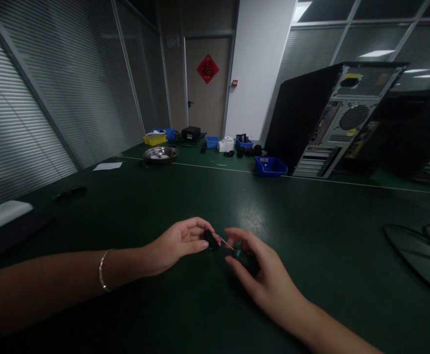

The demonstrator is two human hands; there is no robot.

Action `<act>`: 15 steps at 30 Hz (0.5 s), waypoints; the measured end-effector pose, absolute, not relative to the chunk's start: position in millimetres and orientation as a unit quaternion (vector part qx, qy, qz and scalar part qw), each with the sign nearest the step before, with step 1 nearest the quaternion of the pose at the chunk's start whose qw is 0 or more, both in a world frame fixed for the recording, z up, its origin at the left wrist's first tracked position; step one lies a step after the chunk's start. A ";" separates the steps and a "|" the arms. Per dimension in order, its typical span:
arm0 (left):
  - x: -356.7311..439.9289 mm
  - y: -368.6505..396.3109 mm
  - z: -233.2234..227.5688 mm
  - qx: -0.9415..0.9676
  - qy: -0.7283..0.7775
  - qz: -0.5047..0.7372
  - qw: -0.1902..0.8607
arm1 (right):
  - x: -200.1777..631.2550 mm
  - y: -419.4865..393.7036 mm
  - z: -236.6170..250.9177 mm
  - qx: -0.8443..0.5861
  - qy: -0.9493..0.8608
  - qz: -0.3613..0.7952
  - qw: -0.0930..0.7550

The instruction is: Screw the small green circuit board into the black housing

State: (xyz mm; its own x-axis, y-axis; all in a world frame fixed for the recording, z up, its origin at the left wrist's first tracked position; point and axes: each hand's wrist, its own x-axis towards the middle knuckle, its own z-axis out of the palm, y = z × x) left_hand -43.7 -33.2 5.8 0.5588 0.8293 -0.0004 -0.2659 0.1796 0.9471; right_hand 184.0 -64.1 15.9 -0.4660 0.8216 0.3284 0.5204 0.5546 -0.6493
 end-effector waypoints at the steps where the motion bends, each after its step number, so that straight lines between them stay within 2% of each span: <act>1: -43.6 -32.6 6.0 0.507 0.276 0.379 0.723 | 184.3 -64.6 15.1 -0.408 -0.824 0.235 0.314; 9: -44.8 -25.1 9.0 0.442 0.317 0.394 0.741 | 186.1 -61.7 15.2 -0.348 -0.861 0.246 0.277; 15: -47.6 -21.9 2.1 0.477 0.307 0.393 0.724 | 187.1 -59.6 15.9 -0.352 -0.860 0.248 0.274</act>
State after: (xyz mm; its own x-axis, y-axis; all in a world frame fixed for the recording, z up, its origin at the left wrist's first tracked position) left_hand -47.6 -21.9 2.1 0.5022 0.8619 -0.0696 -0.2755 0.2358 0.9319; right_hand 187.1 -59.6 15.9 -0.6014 0.7418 0.2967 0.4703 0.6290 -0.6190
